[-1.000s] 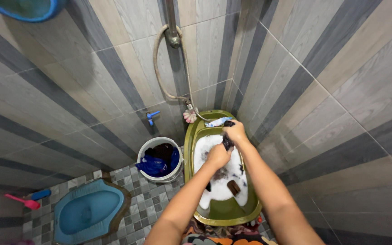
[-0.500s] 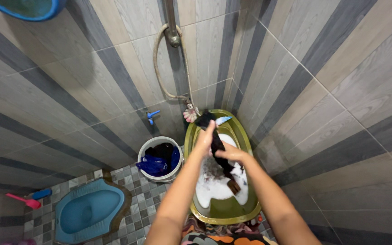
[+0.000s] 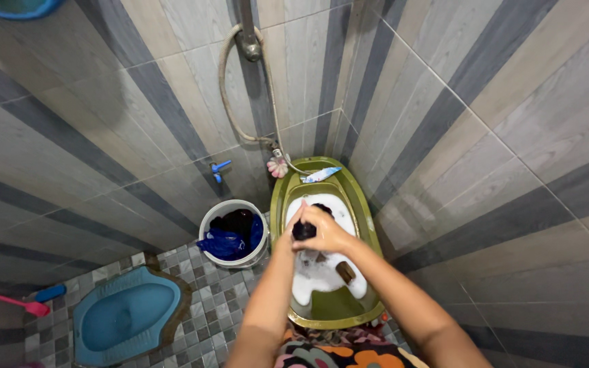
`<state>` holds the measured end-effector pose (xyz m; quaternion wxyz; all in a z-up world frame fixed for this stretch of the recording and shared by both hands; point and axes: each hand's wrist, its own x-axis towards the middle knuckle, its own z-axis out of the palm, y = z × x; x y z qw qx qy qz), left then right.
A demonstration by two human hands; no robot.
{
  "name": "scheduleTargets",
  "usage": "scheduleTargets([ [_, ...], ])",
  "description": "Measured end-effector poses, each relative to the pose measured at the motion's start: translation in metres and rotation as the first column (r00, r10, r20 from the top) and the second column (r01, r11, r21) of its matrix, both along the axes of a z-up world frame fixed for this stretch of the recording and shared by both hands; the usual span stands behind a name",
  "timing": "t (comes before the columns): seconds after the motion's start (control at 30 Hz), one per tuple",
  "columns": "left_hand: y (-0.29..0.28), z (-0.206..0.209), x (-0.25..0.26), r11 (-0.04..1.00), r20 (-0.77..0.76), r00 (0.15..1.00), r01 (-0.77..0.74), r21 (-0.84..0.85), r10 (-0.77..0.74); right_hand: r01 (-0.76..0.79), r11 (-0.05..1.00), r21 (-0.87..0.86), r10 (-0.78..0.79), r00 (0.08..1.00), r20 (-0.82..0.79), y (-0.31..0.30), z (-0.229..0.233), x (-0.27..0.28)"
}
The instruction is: The person hand washes several pieces of clothing in a green basin filled with soapy water. They scrub and rinse each item by hand, then place the washed clothes into a white bucket beside the basin. The person also uses a handheld shower head to add water to the basin during the process.
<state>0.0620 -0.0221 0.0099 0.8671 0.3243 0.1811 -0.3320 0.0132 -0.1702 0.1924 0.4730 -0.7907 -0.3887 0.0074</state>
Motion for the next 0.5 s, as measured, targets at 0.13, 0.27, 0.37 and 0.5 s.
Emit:
scheduleTargets([
  [0.13,-0.010,0.002,0.005,0.997,-0.141,0.989,0.052,0.058,-0.044,-0.089,0.996,0.031,0.091,0.994,-0.063,-0.029,-0.013,-0.013],
  [0.27,-0.024,0.002,0.005,0.946,-0.075,0.987,0.112,-0.305,-0.141,0.478,0.809,0.343,-0.235,0.797,-0.556,-0.087,-0.052,0.038],
  [0.37,-0.050,0.021,-0.010,0.884,0.067,0.985,0.173,-0.434,-0.160,0.657,0.452,0.604,0.066,0.651,-0.756,-0.082,-0.072,0.050],
  [0.5,-0.049,0.090,-0.034,0.883,0.202,0.948,0.305,-0.357,-0.245,0.732,0.316,0.603,0.526,0.394,-0.754,-0.056,-0.043,0.022],
])
